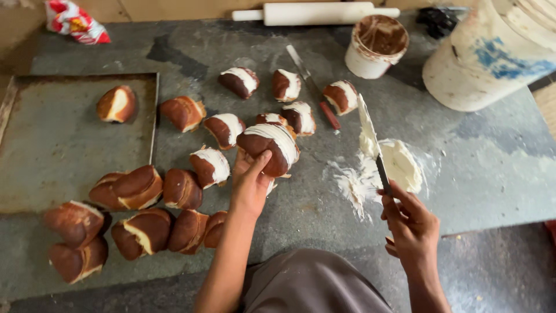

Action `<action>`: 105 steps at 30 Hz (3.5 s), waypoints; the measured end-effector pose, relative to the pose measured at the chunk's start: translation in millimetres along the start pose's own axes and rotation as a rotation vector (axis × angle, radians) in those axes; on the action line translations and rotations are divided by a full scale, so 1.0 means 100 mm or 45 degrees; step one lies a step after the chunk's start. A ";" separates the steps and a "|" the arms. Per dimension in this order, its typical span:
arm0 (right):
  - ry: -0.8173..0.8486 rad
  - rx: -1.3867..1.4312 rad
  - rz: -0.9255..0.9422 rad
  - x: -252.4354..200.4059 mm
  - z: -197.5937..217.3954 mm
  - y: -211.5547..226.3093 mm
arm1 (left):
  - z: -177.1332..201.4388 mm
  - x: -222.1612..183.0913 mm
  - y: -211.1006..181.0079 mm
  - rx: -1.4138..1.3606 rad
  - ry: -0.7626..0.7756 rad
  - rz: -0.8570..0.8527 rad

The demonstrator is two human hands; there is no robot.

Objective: The person scoops cream with a knife, spreads it onto bread rolls by hand, and places the prepared rolls onto the counter.

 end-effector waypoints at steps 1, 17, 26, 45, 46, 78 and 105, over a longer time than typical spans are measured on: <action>-0.009 -0.019 -0.017 0.00 -0.02 0.01 | 0.08 0.03 -0.06 0.197 -0.126 -0.016; 0.138 -0.205 -0.042 0.09 -0.45 0.06 | 3.02 1.20 -1.74 1.344 -0.767 -0.132; 0.131 -0.139 -0.366 0.16 -0.82 0.35 | 2.04 1.58 -1.93 2.650 -0.943 -0.366; 0.383 0.116 -0.246 0.32 -0.71 0.13 | 1.58 1.14 -1.03 0.103 -0.439 -0.079; 0.415 0.132 -0.209 0.32 -0.75 0.09 | 1.45 0.95 -0.87 -0.061 -0.471 0.034; 0.517 0.133 0.238 -0.10 -0.47 -0.07 | -0.32 0.55 -0.02 -0.330 0.018 -0.199; 0.199 -0.624 1.037 -0.36 -0.86 1.09 | -0.51 -0.21 0.31 1.490 -0.056 -0.947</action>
Point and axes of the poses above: each hand's wrist, its own x-axis towards the middle knuckle, its own z-axis out of the back of the hand, y = z × x, the point moved 5 cm from there along x, towards the middle knuckle, and after that the axes turned 1 degree about z, right-handed, at the moved point
